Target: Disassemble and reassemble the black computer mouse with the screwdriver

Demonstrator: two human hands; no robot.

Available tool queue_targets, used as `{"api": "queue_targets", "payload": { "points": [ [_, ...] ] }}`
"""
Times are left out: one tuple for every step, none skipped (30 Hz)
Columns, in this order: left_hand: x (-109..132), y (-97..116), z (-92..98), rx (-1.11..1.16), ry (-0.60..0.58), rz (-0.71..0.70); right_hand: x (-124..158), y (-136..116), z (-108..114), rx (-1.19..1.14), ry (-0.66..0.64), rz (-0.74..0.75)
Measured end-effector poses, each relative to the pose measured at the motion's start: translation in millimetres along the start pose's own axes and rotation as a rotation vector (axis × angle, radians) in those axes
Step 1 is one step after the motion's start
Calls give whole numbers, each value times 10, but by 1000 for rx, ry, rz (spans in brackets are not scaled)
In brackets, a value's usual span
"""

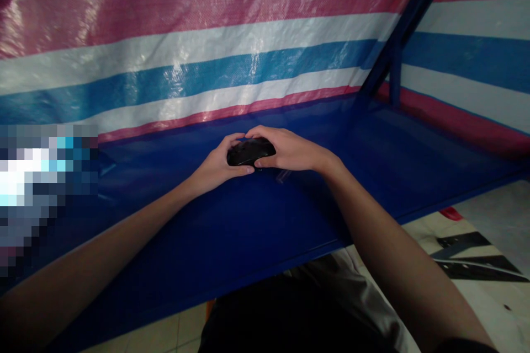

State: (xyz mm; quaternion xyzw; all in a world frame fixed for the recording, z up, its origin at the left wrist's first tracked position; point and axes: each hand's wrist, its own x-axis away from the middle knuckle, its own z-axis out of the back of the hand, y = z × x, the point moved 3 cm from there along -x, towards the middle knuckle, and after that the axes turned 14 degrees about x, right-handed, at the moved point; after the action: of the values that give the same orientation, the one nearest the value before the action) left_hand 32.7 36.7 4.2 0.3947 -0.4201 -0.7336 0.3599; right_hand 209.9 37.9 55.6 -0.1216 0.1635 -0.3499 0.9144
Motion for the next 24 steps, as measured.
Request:
{"api": "queue_targets", "payload": {
  "points": [
    [0,-1,-1,10,-9,-5,3,5,10,-9,4,1],
    [0,-1,-3,13,-18,-14,5,10,19,-18,11,2],
    [-1,-1,-3,13,-21,-24,5,15,26,-25,22,2],
    [-1,-3,-3,12,-18,-30,3,18,30,-29,34,1],
    [-3,-8,-1,11,-10,-32,0,20,32,-27,44,0],
    [-4,-17,2,12,1,-25,-3,21,31,-21,50,-2],
    [-5,-28,5,12,14,-13,-6,20,29,-12,53,-2],
    [-6,-40,7,8,24,3,-8,19,28,-5,55,-2],
    [-6,-51,8,1,29,18,-9,18,31,0,58,-3],
    [-7,-60,7,-8,27,29,-8,20,37,4,64,-9],
    [-8,-64,5,-15,22,33,-5,24,48,8,74,-19],
    [-9,-64,1,-18,13,31,-1,29,62,14,89,-31],
    [-10,-60,-2,-16,6,24,4,37,78,22,107,-44],
    [-12,-55,-5,-8,-1,15,9,45,92,33,125,-55],
    [-13,-48,-7,4,-7,4,14,54,104,45,143,-66],
    [-15,-42,-10,16,-13,-5,19,63,114,59,164,-75],
    [-16,-38,-12,27,-19,-10,22,73,120,75,186,-84],
    [-17,-37,-14,35,-23,-12,24,82,123,95,208,-93],
    [-19,-40,-14,39,-25,-9,25,91,123,118,227,-101],
    [-19,-47,-13,38,-23,-4,25,99,121,143,244,-109],
    [-20,-55,-10,33,-19,2,24,107,117,168,257,-115],
    [-20,-63,-8,27,-14,6,21,114,113,191,264,-120],
    [-20,-70,-6,18,-11,7,19,120,108,214,268,-125],
    [-20,-75,-5,8,-10,7,16,126,106,234,275,-129]
  ]
}}
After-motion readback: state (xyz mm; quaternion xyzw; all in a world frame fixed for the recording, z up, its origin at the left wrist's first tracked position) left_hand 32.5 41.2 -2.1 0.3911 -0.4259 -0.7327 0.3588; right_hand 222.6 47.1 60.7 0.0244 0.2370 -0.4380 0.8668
